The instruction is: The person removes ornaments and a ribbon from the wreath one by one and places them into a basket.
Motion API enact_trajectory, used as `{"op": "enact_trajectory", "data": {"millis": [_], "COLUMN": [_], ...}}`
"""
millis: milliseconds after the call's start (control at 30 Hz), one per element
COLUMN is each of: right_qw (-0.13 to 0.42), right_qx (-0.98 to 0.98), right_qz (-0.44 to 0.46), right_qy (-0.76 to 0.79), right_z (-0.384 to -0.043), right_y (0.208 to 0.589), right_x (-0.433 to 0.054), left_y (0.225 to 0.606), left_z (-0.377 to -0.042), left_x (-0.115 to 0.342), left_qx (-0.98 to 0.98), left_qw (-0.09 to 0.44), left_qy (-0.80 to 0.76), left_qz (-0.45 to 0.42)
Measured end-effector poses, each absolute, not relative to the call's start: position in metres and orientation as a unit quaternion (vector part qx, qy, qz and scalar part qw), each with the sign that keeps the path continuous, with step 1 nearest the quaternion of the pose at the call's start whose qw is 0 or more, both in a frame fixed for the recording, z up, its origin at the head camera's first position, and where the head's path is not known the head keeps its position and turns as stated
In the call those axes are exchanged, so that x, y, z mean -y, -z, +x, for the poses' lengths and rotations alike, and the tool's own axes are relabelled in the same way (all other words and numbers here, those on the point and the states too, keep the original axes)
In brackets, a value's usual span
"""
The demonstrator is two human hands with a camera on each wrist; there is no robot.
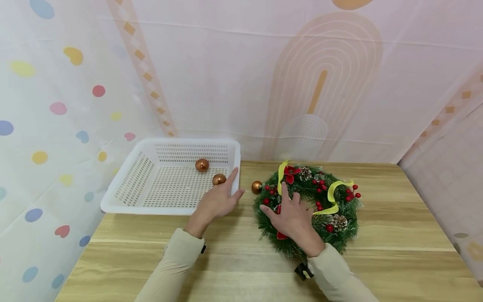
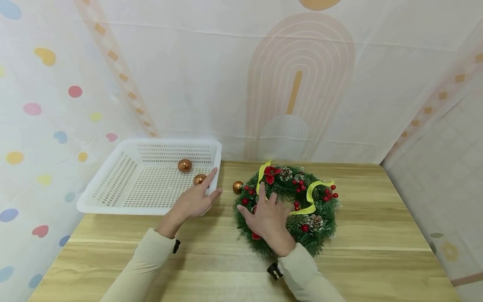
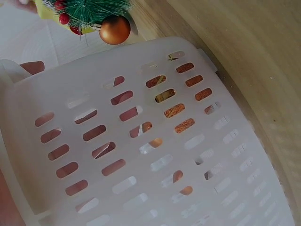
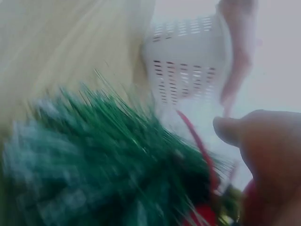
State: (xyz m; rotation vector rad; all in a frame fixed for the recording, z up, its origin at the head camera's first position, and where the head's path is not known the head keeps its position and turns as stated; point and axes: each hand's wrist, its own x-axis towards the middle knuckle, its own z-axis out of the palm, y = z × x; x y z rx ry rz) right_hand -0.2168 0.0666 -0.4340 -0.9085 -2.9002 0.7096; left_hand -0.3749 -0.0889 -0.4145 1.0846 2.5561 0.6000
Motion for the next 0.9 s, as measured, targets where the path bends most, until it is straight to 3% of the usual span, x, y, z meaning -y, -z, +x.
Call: {"op": "enact_trajectory", "data": {"millis": [500,900], "right_qw": [0.037,0.041], "right_qx": [0.932,0.951], "right_qz": [-0.304,-0.249], "right_qy": [-0.194,-0.180], "right_z": [-0.226,-0.214], "right_y": [0.454,0.460], "right_x": [-0.063,-0.076], "left_y": [0.412,0.414], "left_z": [-0.375,-0.374], "left_x": [0.090,0.088], "left_qx": [-0.891,-0.888], "left_qw": [0.154,0.150], "left_qy": [-0.207,-0.207], "left_qz": [0.375,0.381]}}
